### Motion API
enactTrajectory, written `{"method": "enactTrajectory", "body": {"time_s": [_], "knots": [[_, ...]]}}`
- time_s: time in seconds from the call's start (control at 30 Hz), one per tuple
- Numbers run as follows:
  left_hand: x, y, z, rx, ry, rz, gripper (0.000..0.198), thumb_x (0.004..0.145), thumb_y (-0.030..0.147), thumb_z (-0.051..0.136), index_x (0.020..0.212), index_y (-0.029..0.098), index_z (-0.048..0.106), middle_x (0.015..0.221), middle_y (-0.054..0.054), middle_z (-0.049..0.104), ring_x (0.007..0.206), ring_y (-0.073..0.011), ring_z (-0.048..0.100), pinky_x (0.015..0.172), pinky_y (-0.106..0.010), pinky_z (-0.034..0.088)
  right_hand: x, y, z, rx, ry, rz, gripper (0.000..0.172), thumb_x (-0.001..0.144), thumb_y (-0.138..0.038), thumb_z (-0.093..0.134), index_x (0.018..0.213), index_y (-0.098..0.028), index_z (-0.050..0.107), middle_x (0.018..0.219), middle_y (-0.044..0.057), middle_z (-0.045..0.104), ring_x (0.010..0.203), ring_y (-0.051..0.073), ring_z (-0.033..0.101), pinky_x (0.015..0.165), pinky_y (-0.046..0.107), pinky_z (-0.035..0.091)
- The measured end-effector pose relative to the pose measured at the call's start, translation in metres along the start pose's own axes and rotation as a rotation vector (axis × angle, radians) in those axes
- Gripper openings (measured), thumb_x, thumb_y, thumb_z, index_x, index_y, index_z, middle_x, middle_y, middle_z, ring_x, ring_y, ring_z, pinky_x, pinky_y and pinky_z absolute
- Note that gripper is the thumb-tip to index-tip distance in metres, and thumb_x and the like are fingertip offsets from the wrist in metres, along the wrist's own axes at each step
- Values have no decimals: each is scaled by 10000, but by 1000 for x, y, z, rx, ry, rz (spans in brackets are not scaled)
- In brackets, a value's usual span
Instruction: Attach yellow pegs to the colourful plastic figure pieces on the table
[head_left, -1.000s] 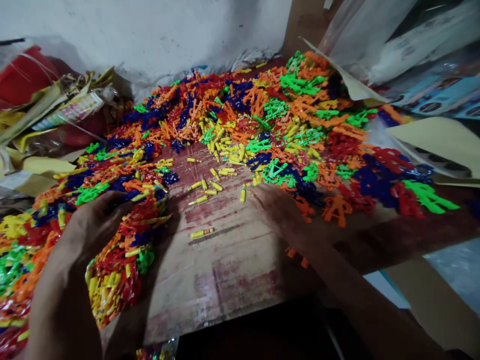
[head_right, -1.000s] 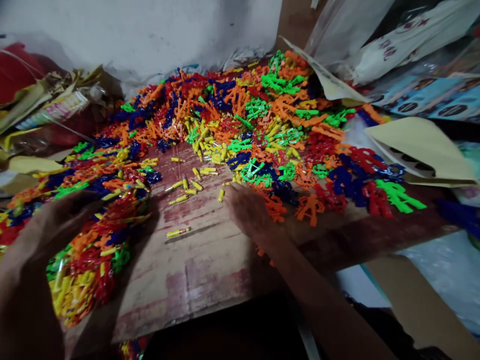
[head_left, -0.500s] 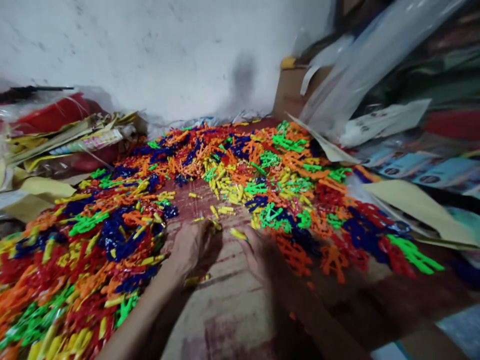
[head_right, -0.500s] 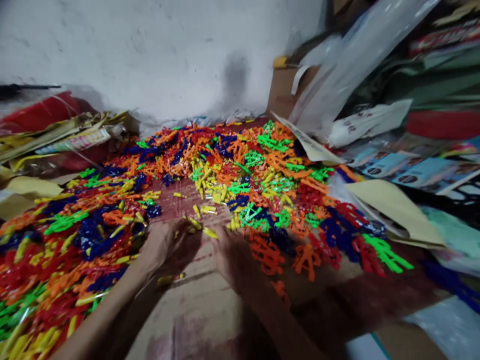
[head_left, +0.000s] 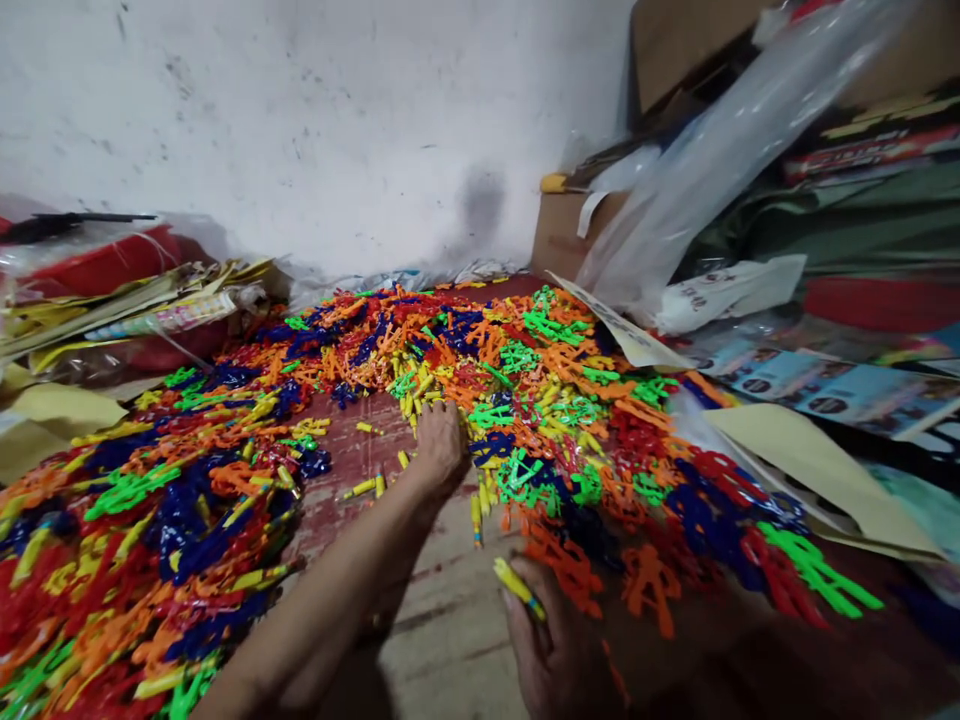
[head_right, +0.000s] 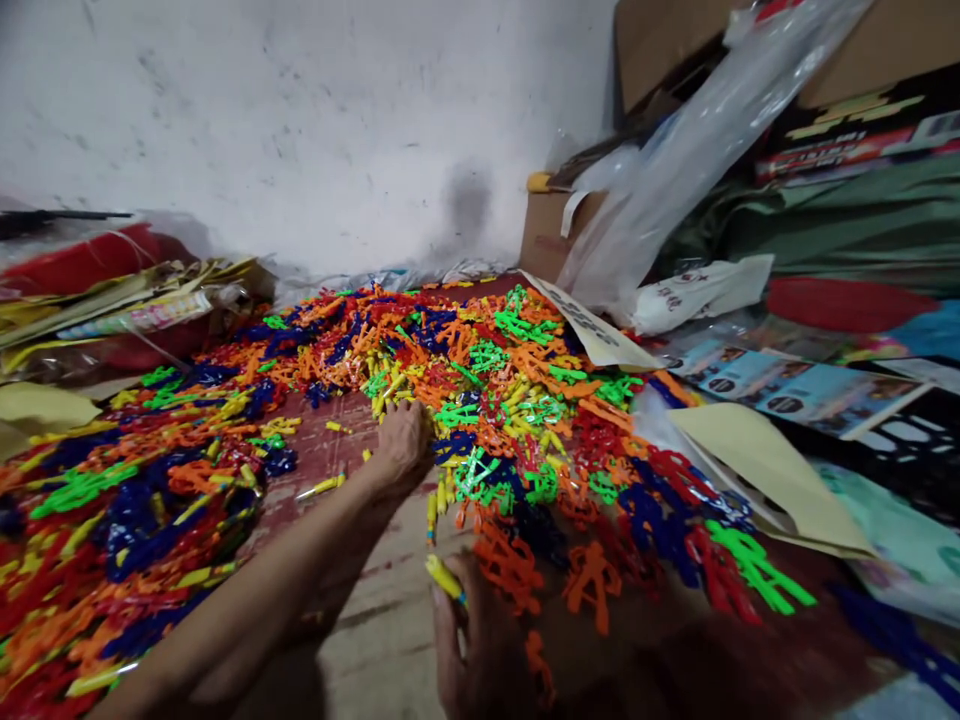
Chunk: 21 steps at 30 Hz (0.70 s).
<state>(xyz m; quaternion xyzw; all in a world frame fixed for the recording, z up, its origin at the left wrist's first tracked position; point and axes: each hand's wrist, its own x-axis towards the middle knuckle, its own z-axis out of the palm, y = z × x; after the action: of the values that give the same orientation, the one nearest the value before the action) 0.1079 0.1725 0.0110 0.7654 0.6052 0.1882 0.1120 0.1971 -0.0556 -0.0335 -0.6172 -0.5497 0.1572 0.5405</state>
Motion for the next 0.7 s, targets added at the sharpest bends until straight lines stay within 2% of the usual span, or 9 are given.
{"method": "enactTrajectory", "body": {"time_s": [0.13, 0.2, 0.27, 0.4, 0.5, 0.6, 0.63, 0.67, 0.7], "knots": [[-4, -24, -23, -171, -17, -24, 167, 873, 199, 566, 989, 133, 666, 1089, -151, 625, 1074, -282, 543, 972, -415, 413, 9, 2, -9, 27, -31, 48, 254, 933, -405, 507, 1076, -275, 672, 947, 94, 737, 858, 274, 714, 660, 334, 597], [-18, -35, -37, -296, -60, -17, 206, 885, 313, 591, 945, 131, 666, 977, -117, 649, 927, -235, 586, 858, -360, 468, 16, 2, -6, 42, -38, 59, 258, 944, -423, 485, 1058, -269, 658, 913, 88, 725, 820, 260, 697, 628, 320, 577], [-39, -39, -45, -422, -135, 13, 336, 885, 459, 599, 908, 130, 662, 845, -78, 654, 750, -182, 591, 703, -293, 481, 25, 1, 4, 61, -33, 76, 263, 963, -425, 450, 1018, -252, 639, 881, 82, 712, 788, 237, 682, 627, 306, 562], [-87, -32, -41, -932, -286, 33, 483, 763, 606, 706, 822, 128, 667, 702, -45, 625, 587, -131, 542, 552, -234, 414, 41, -2, 33, 104, -26, 97, 266, 950, -418, 471, 1053, -216, 611, 968, 87, 715, 868, 226, 686, 760, 324, 570], [-106, -23, -33, -1095, -398, -27, 502, 668, 617, 777, 669, 127, 664, 654, -49, 625, 573, -130, 547, 543, -234, 413, 48, 3, 45, 60, -28, 99, 334, 884, -460, 551, 1094, -210, 622, 1003, 93, 731, 891, 248, 699, 782, 347, 572], [-97, -22, -33, -1093, -656, -76, 549, 660, 664, 740, 671, 118, 681, 672, -91, 666, 562, -165, 602, 554, -277, 472, 54, 15, 46, -24, -58, 124, 349, 863, -540, 529, 872, -222, 674, 786, 82, 741, 715, 259, 703, 638, 344, 572], [-88, -25, -36, -1045, -687, -79, 551, 698, 665, 701, 724, 115, 699, 694, -103, 682, 571, -182, 625, 562, -296, 493, 56, 20, 45, -42, -88, 121, 365, 860, -555, 524, 806, -229, 676, 733, 77, 735, 670, 259, 700, 607, 342, 572], [-75, -30, -40, -952, -649, -83, 533, 746, 643, 662, 780, 113, 713, 722, -112, 697, 595, -199, 647, 580, -314, 512, 57, 24, 44, -62, -110, 110, 366, 853, -561, 532, 762, -237, 676, 696, 72, 726, 640, 260, 696, 584, 343, 573], [-58, -37, -45, -823, -546, -90, 494, 802, 596, 624, 836, 113, 723, 764, -120, 711, 644, -216, 669, 617, -334, 529, 57, 27, 44, -88, -113, 87, 343, 842, -554, 554, 743, -250, 680, 680, 65, 720, 630, 267, 697, 568, 348, 576]]}}
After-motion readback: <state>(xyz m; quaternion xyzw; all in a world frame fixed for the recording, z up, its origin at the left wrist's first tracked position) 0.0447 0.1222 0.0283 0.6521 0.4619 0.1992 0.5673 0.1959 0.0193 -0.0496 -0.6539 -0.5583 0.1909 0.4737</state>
